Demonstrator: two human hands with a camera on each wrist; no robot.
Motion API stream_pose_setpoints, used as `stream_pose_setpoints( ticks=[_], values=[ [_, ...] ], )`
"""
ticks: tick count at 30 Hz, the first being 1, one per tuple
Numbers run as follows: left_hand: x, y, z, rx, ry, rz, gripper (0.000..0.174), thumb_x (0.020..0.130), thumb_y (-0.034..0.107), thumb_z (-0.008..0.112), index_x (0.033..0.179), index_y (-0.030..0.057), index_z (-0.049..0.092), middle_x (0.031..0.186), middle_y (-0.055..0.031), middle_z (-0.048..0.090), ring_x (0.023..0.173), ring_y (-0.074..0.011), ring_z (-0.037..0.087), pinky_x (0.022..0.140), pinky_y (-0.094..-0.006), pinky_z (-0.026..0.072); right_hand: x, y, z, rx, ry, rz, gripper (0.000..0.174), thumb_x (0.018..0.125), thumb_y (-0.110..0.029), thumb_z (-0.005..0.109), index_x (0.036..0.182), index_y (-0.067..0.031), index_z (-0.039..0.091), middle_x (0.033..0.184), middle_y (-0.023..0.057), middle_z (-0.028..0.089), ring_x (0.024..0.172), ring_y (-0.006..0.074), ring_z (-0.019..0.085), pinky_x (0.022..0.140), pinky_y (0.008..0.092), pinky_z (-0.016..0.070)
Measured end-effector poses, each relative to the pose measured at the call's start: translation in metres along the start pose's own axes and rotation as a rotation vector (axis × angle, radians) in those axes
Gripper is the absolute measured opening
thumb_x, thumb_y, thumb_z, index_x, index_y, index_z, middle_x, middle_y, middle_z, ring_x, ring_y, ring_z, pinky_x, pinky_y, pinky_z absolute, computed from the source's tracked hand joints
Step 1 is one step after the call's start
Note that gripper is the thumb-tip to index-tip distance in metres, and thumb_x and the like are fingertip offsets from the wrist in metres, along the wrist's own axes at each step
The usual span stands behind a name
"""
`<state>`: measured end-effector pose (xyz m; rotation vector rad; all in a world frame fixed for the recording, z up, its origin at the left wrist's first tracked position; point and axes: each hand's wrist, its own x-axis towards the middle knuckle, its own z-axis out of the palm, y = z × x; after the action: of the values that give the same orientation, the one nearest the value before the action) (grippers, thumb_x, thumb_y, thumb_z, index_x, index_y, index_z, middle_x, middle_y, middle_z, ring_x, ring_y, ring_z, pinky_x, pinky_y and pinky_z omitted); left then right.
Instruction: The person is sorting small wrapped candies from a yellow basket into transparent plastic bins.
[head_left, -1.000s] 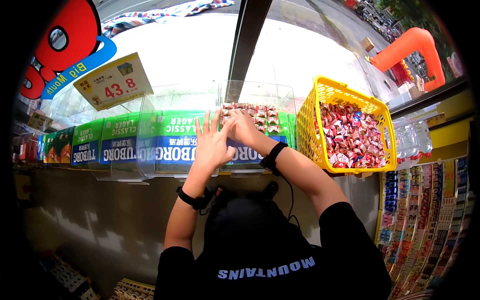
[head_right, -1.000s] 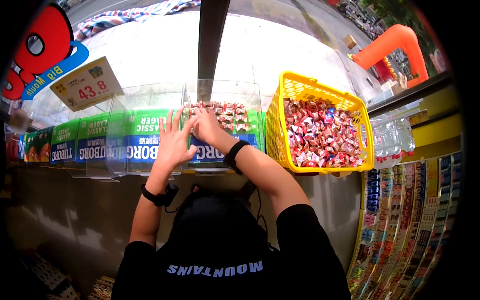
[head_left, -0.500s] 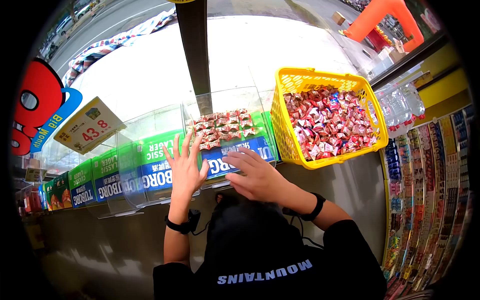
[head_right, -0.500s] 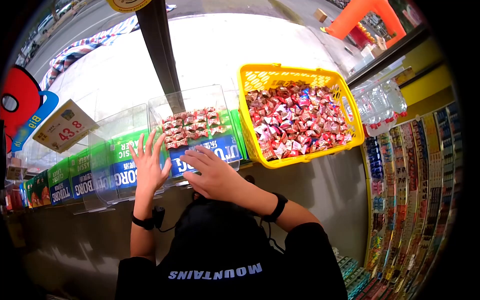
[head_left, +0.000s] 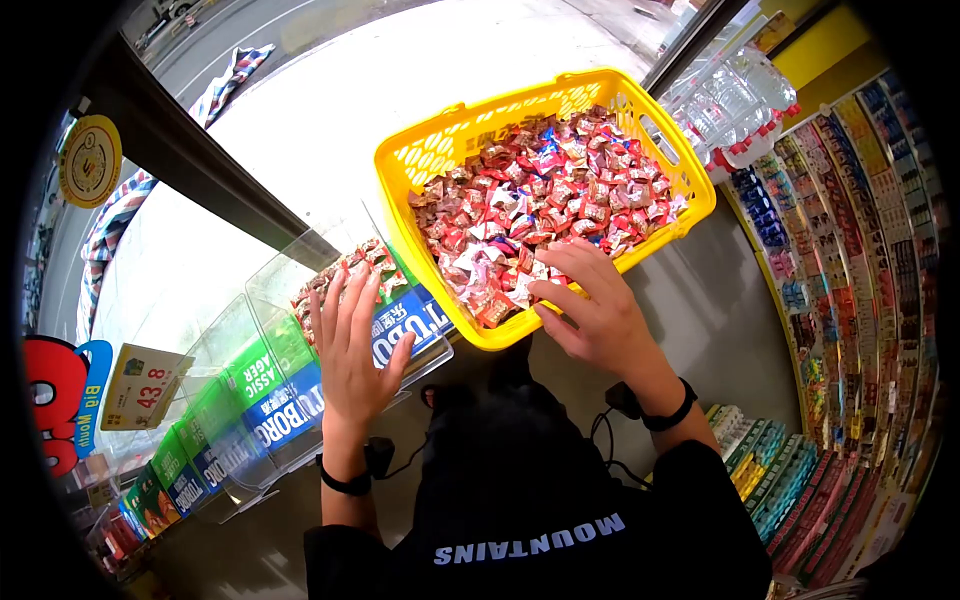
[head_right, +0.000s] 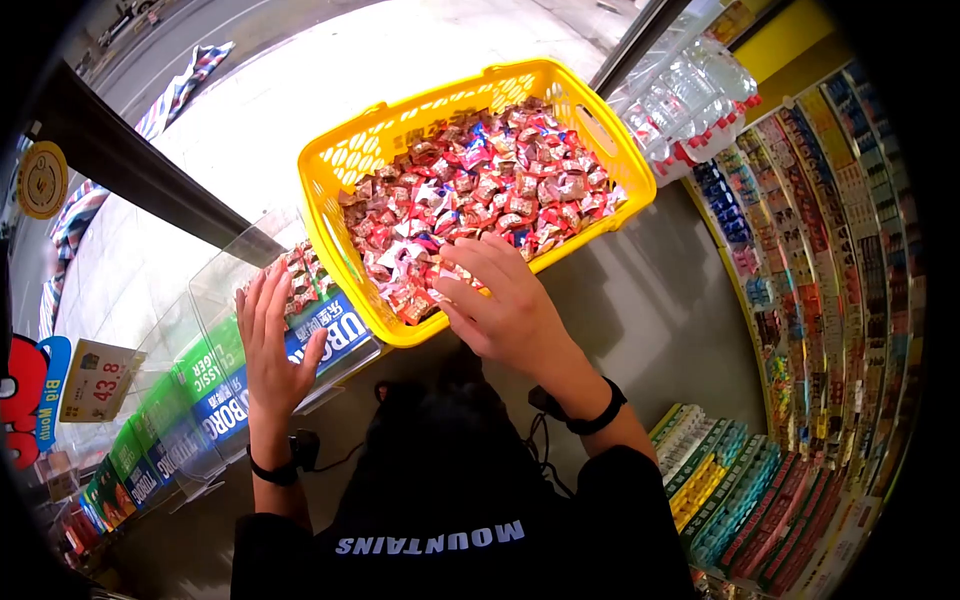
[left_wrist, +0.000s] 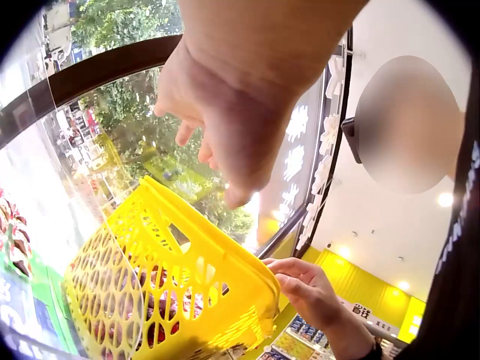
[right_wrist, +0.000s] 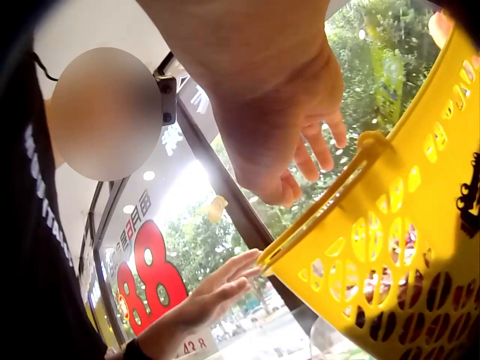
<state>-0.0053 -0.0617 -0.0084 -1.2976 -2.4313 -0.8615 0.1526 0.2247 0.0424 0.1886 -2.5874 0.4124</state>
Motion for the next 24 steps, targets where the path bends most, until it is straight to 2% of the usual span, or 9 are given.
stream_pose_setpoints(
  ticks=[5, 8, 13, 17, 20, 21, 24],
  values=[
    [0.047, 0.047, 0.012, -0.026, -0.092, 0.04, 0.074, 0.094, 0.03, 0.076, 0.158, 0.0039, 0.048, 0.161, -0.0163, 0.052, 0.156, -0.0396, 0.039, 0.131, -0.061, 0.0188, -0.025, 0.054, -0.02, -0.02, 0.054, 0.083, 0.03, 0.087, -0.01, 0.08, 0.115, -0.0103, 0.072, 0.132, 0.0121, 0.067, 0.126, 0.0342, 0.064, 0.115, 0.0531, 0.048],
    [0.067, 0.067, 0.026, 0.006, -0.179, 0.033, 0.075, 0.094, 0.03, 0.076, 0.158, 0.0043, 0.048, 0.161, -0.0161, 0.052, 0.154, -0.0402, 0.041, 0.131, -0.061, 0.0201, -0.03, 0.084, -0.032, -0.032, 0.082, 0.089, 0.027, 0.087, -0.012, 0.08, 0.113, -0.0098, 0.072, 0.131, 0.0124, 0.067, 0.125, 0.0342, 0.065, 0.115, 0.0535, 0.0479],
    [0.096, 0.104, 0.056, -0.057, -0.317, 0.002, 0.072, 0.09, 0.031, 0.079, 0.154, 0.0067, 0.055, 0.157, -0.0144, 0.056, 0.15, -0.0373, 0.046, 0.13, -0.0596, 0.022, -0.039, 0.137, -0.05, -0.015, 0.11, 0.131, 0.025, 0.087, -0.011, 0.08, 0.111, -0.009, 0.071, 0.129, 0.0126, 0.067, 0.125, 0.0338, 0.065, 0.115, 0.0533, 0.0476],
    [0.108, 0.115, 0.07, 0.08, -0.304, -0.068, 0.069, 0.09, 0.028, 0.079, 0.152, 0.0078, 0.057, 0.155, -0.0133, 0.057, 0.148, -0.0365, 0.048, 0.13, -0.0592, 0.0225, -0.043, 0.179, -0.061, -0.017, 0.085, 0.126, 0.023, 0.087, -0.01, 0.08, 0.108, -0.0087, 0.071, 0.127, 0.012, 0.068, 0.123, 0.0335, 0.065, 0.112, 0.0519, 0.0487],
    [0.107, 0.116, 0.072, 0.102, -0.255, -0.112, 0.058, 0.09, 0.02, 0.08, 0.145, 0.0094, 0.063, 0.15, -0.012, 0.061, 0.146, -0.0354, 0.051, 0.131, -0.0584, 0.0221, -0.034, 0.198, -0.073, 0.025, 0.031, 0.057, 0.023, 0.087, -0.01, 0.081, 0.108, -0.0087, 0.071, 0.127, 0.0115, 0.068, 0.12, 0.0332, 0.065, 0.11, 0.0506, 0.0499],
    [0.108, 0.118, 0.071, 0.093, -0.22, -0.122, 0.049, 0.089, 0.016, 0.08, 0.136, 0.0094, 0.068, 0.145, -0.0109, 0.065, 0.142, -0.0347, 0.055, 0.13, -0.0582, 0.024, -0.027, 0.199, -0.078, 0.047, 0.005, 0.026, 0.024, 0.086, -0.009, 0.081, 0.108, -0.0087, 0.072, 0.126, 0.0113, 0.068, 0.12, 0.0331, 0.066, 0.109, 0.0502, 0.0503],
    [0.103, 0.116, 0.073, 0.079, -0.148, -0.153, 0.042, 0.089, 0.013, 0.08, 0.129, 0.0092, 0.071, 0.141, -0.01, 0.067, 0.139, -0.0341, 0.058, 0.13, -0.0585, 0.0258, 0.001, 0.2, -0.092, 0.161, -0.07, -0.061, 0.024, 0.085, -0.007, 0.081, 0.107, -0.009, 0.072, 0.125, 0.0107, 0.069, 0.117, 0.0333, 0.067, 0.103, 0.0486, 0.0528]
  ],
)
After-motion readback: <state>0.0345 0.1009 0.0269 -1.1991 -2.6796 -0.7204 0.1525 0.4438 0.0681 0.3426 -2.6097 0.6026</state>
